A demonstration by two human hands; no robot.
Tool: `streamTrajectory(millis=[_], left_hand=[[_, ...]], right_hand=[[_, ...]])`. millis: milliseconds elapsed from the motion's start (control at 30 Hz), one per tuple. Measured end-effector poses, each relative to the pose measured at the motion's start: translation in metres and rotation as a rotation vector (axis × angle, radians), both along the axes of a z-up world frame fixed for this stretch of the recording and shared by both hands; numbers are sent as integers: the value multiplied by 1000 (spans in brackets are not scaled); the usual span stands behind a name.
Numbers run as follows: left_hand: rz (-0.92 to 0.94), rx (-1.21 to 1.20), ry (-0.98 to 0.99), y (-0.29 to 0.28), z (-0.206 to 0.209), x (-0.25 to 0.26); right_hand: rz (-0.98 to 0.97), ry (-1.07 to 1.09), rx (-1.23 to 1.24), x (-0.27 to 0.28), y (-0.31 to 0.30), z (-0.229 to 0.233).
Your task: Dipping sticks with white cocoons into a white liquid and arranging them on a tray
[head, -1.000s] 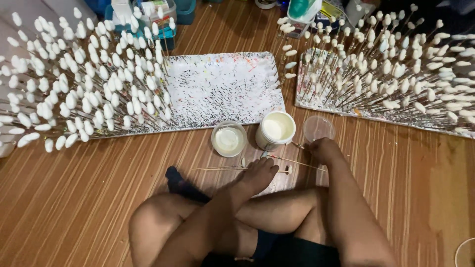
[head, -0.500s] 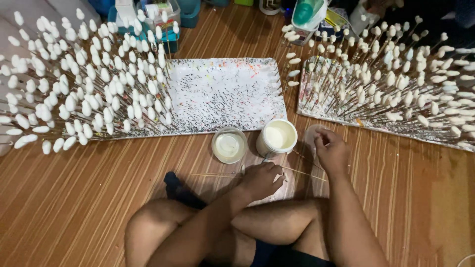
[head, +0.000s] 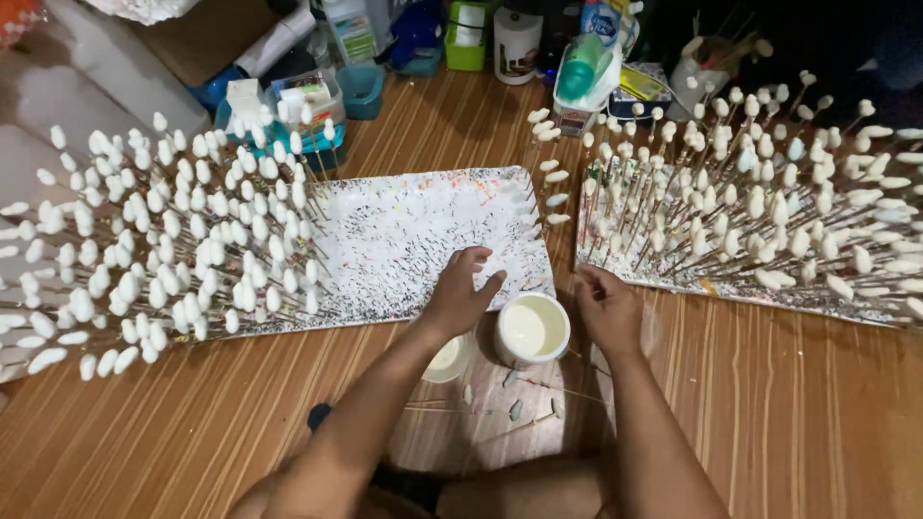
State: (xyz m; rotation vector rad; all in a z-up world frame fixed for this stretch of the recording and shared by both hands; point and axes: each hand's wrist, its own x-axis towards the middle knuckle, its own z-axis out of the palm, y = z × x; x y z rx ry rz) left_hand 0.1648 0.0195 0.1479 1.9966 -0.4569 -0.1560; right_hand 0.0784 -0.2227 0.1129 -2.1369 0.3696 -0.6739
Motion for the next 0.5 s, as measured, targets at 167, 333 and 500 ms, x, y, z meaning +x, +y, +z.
streamTrajectory(millis=[167,333,500], left_hand=[[-151,222,42,-73,-53,81],[-88,381,123,-140,-94,126],[-44,326,132,-155,-76,120]], right_hand=[[6,26,53,18,3,-2],[-10,74,99,18,9,20],[-30,84,145,15,8,28]])
